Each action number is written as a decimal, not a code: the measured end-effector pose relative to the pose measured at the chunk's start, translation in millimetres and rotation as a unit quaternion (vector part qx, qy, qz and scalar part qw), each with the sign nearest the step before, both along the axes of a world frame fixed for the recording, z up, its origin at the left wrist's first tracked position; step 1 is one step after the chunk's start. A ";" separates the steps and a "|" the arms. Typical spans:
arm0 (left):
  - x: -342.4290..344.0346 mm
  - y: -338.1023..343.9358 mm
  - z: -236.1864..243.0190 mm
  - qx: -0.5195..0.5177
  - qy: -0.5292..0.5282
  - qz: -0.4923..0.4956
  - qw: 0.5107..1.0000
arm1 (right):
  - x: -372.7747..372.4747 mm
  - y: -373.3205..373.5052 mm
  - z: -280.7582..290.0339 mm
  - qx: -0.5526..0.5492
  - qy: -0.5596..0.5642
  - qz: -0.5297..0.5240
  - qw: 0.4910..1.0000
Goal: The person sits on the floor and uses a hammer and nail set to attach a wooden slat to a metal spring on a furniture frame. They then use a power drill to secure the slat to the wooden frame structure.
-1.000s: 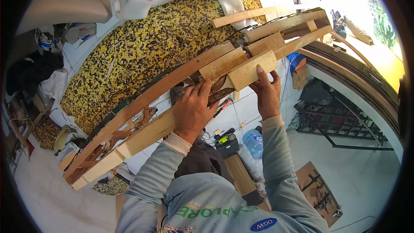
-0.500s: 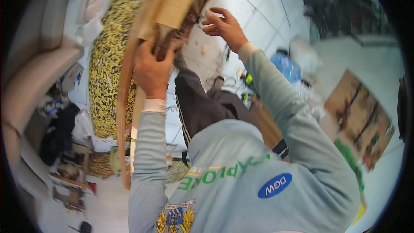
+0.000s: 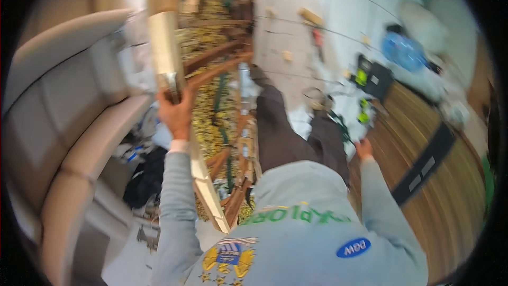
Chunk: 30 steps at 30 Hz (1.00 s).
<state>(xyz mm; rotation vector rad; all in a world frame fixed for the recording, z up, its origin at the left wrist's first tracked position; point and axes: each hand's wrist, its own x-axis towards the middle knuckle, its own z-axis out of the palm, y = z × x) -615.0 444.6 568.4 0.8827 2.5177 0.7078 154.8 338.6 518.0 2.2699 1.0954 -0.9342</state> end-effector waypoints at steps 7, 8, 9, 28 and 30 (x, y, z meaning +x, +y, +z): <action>6.2 12.4 19.4 -0.039 0.091 -0.002 0.995 | -56.9 6.0 -16.1 -0.002 0.198 -0.074 0.977; 7.0 14.8 19.4 -0.038 0.098 -0.005 0.994 | -63.7 16.4 -18.2 0.028 0.235 -0.096 0.967; 7.6 14.3 21.0 -0.036 0.106 -0.007 0.994 | -66.9 24.7 -13.6 0.046 0.261 -0.118 0.957; 9.3 26.3 4.5 -0.005 -0.051 0.009 0.999 | -22.7 105.6 -52.7 0.221 0.163 0.274 0.922; 7.4 17.6 18.3 0.020 -0.036 0.008 0.999 | -138.5 166.2 -9.2 0.095 0.174 0.104 0.975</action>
